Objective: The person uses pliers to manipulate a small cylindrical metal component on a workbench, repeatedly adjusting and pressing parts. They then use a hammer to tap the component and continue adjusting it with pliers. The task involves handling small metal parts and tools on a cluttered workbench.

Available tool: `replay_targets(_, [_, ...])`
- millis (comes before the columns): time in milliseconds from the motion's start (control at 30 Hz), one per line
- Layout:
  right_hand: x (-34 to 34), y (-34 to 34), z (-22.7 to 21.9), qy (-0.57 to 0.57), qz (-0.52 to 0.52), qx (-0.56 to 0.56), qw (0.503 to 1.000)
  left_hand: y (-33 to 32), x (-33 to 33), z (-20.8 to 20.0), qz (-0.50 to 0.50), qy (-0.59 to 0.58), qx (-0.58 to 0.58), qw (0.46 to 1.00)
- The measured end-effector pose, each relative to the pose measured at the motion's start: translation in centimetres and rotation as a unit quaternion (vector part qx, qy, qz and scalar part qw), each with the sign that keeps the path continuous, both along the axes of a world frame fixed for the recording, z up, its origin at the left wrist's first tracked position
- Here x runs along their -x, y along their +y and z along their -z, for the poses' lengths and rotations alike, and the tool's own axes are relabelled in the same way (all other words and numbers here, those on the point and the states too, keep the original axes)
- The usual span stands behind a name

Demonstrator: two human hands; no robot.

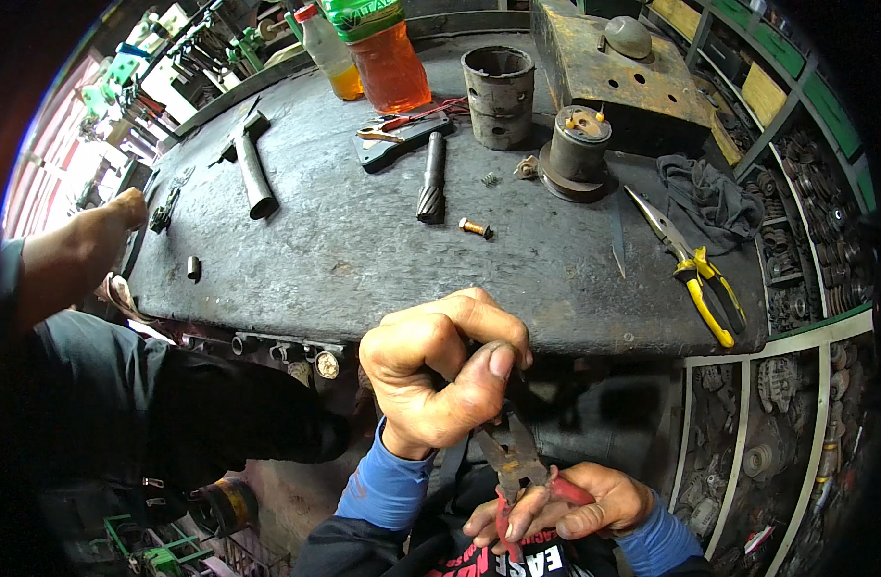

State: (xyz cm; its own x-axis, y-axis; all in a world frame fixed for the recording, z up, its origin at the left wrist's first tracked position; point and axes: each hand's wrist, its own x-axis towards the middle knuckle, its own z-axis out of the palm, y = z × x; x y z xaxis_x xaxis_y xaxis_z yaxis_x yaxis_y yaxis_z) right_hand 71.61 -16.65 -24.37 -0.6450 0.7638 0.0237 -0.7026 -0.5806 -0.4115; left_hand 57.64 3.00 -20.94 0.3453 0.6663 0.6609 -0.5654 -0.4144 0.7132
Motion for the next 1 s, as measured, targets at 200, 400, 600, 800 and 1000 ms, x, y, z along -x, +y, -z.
replay_targets(200, [0.3, 0.4, 0.3, 0.035, -0.001, 0.007, 0.999, 0.0, 0.0, 0.2, 0.013, -0.007, 0.014, 1.000])
replay_targets(400, [0.9, 0.4, 0.7, -0.030, 0.044, -0.005, 0.999, -0.2, -0.2, 0.4, -0.016, 0.045, 0.021, 0.999])
replay_targets(600, [1.0, -0.1, 0.7, -0.408, 0.166, -0.139, 0.887, -0.5, 0.5, -0.8, -0.119, 0.179, -0.040, 0.976])
replay_targets(800, [3.4, 0.8, 0.1, -0.830, 0.303, -0.248, 0.397, -1.7, -0.5, 0.5, -0.256, 0.257, 0.007, 0.932])
replay_targets(1000, [2.6, 0.8, 0.1, -0.859, 0.316, -0.259, 0.309, -2.1, -1.1, 0.2, -0.271, 0.203, 0.100, 0.936])
